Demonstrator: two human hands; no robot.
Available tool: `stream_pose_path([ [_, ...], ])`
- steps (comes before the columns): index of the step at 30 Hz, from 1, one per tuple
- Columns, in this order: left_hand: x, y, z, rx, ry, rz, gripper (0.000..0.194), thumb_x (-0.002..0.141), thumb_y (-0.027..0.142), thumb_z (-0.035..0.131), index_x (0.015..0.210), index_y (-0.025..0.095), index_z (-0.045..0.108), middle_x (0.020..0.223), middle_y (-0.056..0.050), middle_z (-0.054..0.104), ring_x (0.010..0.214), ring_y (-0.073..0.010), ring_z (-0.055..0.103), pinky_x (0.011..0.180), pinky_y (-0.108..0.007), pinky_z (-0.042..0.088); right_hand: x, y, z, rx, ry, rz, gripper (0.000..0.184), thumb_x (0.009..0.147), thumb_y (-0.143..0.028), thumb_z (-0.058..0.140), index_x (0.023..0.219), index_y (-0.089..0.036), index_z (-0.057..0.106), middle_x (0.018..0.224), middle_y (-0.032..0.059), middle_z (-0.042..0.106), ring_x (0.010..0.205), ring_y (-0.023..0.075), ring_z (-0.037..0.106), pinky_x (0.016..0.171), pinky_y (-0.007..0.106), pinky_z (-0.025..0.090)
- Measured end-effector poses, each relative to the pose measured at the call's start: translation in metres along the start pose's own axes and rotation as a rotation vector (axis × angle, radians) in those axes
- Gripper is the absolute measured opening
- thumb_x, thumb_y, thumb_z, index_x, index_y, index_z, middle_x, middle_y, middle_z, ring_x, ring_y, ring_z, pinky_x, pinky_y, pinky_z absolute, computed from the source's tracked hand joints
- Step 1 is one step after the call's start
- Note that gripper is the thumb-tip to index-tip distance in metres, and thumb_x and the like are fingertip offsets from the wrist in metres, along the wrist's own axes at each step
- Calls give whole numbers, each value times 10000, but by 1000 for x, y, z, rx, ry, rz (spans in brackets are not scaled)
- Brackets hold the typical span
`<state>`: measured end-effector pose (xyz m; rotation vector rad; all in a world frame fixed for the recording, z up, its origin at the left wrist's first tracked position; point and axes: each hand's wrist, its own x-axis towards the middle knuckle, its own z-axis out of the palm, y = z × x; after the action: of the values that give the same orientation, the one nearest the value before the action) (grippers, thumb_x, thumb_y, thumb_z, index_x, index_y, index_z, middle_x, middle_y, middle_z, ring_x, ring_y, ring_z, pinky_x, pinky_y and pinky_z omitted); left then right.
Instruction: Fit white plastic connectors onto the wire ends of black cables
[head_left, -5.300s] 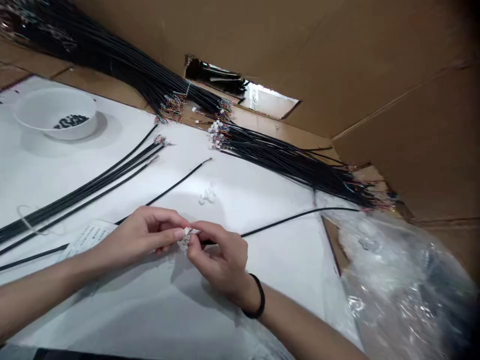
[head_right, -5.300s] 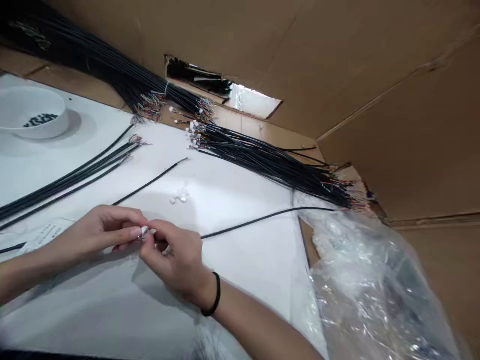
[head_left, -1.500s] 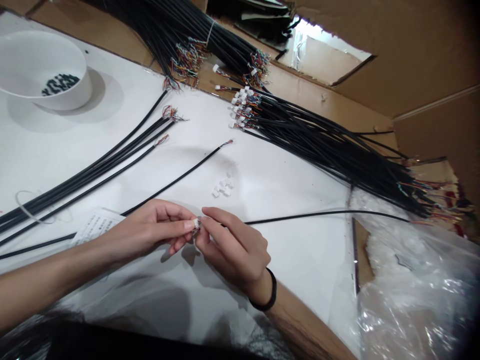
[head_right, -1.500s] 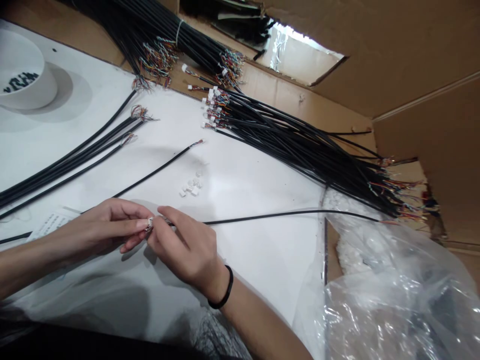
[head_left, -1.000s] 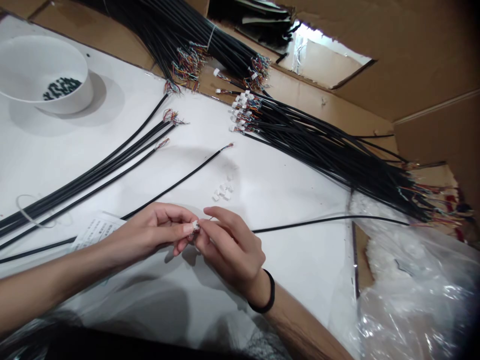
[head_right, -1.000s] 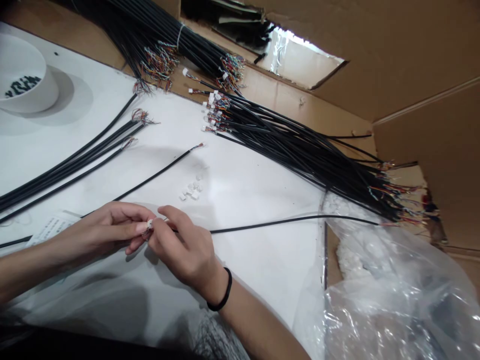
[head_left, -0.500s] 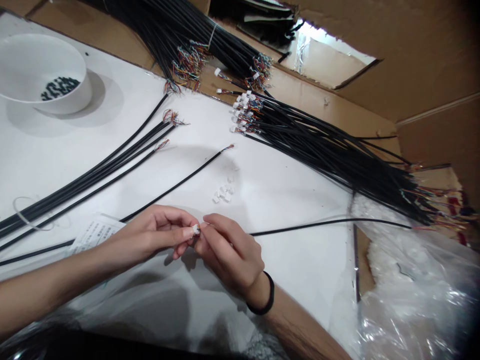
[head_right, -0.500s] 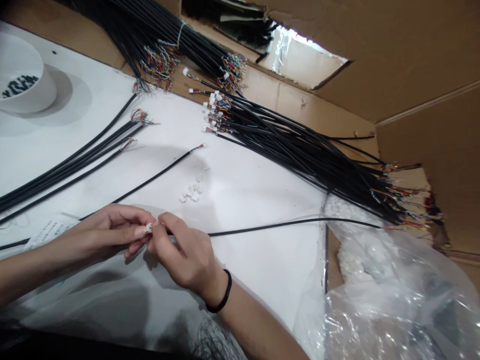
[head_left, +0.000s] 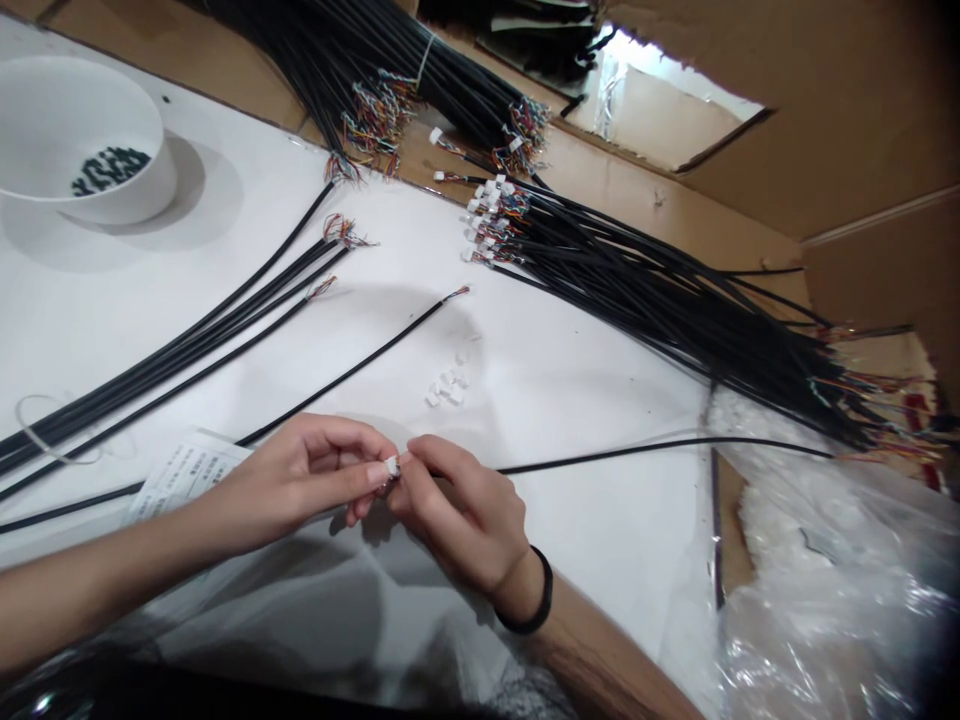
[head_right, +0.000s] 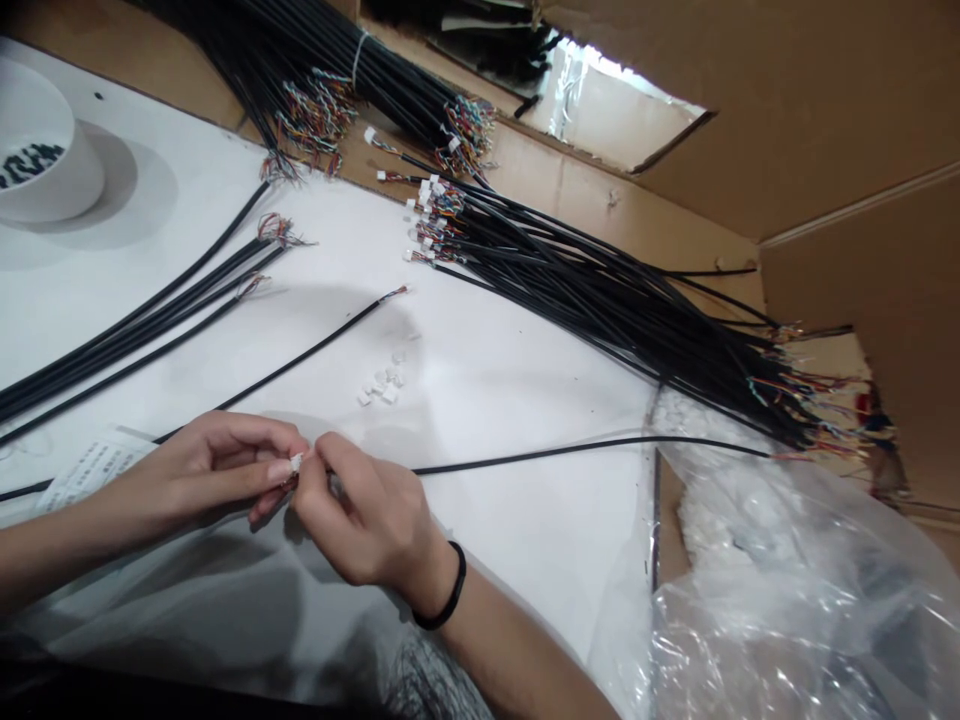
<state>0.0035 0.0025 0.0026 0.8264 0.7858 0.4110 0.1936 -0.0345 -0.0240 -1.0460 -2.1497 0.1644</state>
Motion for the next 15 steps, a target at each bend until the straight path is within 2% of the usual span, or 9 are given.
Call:
stream_pose_path([
  [5,-2,-2,1,37,26,-38,152,901,281,613,870,144,670,637,23,586,595,-74,530,578,-166,439,7,-5,-10,10,-49,2,162,906,-106,514,997,-146,642,883,63,714,637,125,635,521,206,542],
  [8,-2,-2,2,49,46,-48,171,907,307,606,875,146,656,638,24,585,605,-81,537,598,-179,450,7,-2,-9,68,-63,1,144,900,-106,533,991,-152,634,880,64,695,644,120,629,532,212,529],
  [12,-2,-2,2,67,64,-51,188,919,325,590,883,148,639,634,24,583,604,-87,540,608,-194,453,7,3,-2,211,62,159,188,829,-90,608,991,-186,622,972,83,649,662,122,619,539,234,536],
  [15,-2,-1,1,89,64,-46,176,916,317,588,896,147,628,634,23,581,604,-91,539,605,-198,446,11,6,-2,352,51,274,198,828,-129,599,1010,-206,620,1042,94,609,722,138,625,532,251,545],
])
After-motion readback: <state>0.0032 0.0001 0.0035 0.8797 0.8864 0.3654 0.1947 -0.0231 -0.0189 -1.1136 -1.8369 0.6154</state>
